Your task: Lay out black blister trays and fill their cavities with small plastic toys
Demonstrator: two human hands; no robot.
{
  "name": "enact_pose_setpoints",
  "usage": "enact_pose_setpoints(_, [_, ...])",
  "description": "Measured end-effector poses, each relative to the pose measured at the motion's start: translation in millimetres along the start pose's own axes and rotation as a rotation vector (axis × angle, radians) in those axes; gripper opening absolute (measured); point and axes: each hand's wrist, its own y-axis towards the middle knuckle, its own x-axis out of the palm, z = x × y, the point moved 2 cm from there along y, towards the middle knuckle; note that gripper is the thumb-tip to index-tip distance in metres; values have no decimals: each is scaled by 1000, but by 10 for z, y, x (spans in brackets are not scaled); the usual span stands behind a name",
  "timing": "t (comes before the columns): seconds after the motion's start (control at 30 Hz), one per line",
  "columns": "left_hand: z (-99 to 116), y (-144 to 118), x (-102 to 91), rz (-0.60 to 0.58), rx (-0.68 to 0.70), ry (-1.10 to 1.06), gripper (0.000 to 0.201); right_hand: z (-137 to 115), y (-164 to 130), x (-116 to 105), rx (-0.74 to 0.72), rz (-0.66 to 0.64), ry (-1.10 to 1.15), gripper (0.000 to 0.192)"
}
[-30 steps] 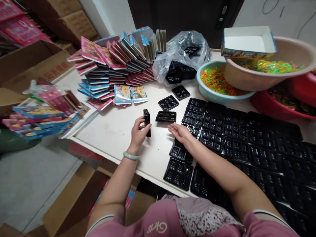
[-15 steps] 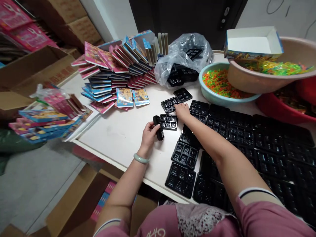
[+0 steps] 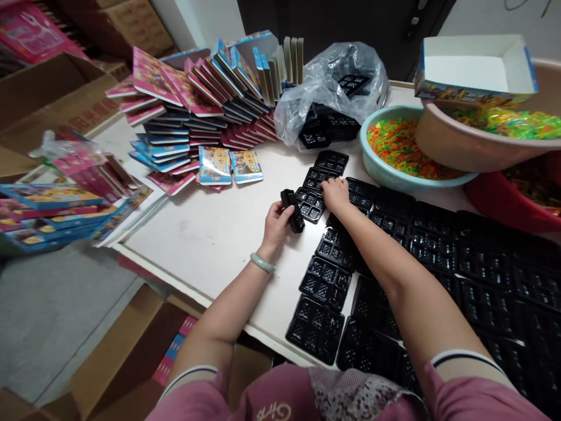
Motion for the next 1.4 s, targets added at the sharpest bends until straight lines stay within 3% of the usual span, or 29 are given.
enact_pose_setpoints(0.17, [-10, 45, 34, -129, 41, 47, 37, 85, -67, -13, 76, 41, 72, 42])
enact_pose_setpoints(0.33, [120, 148, -154, 8, 134, 10, 38, 10, -249, -151, -5, 81, 201, 34])
enact_pose_setpoints(0.53, [48, 148, -158, -32, 40, -8, 39, -360, -746, -299, -39, 158, 753, 21])
enact_pose_setpoints(0.67, [156, -92, -154, -185, 172, 220, 35, -609, -1154, -344, 46, 160, 1183, 15])
enact_pose_setpoints(0.8, [336, -485, -232, -397, 316, 519, 32, -853, -1460, -387, 93, 184, 1416, 12])
enact_pose_setpoints(1.0, [399, -817, -514, -338, 350, 631, 25, -1159, -1713, -161, 455, -42, 1743, 27])
enact_pose_setpoints(1.17, [525, -928, -969, -120, 356, 618, 26, -1170, -1855, -102, 819, -56, 1987, 24])
enact_pose_setpoints(1.23, [581, -1026, -1100, -86, 381, 648, 27, -1155, -1971, -132, 920, -160, 2005, 19])
enact_pose_setpoints(1.3, [601, -1155, -1145, -119, 410, 698, 25, -1175, -2112, -177, 886, -331, 1957, 15])
enact_pose_setpoints(1.4, [556, -1336, -1073, -269, 443, 760, 24, -1254, -2266, -257, 587, -408, 1819, 18])
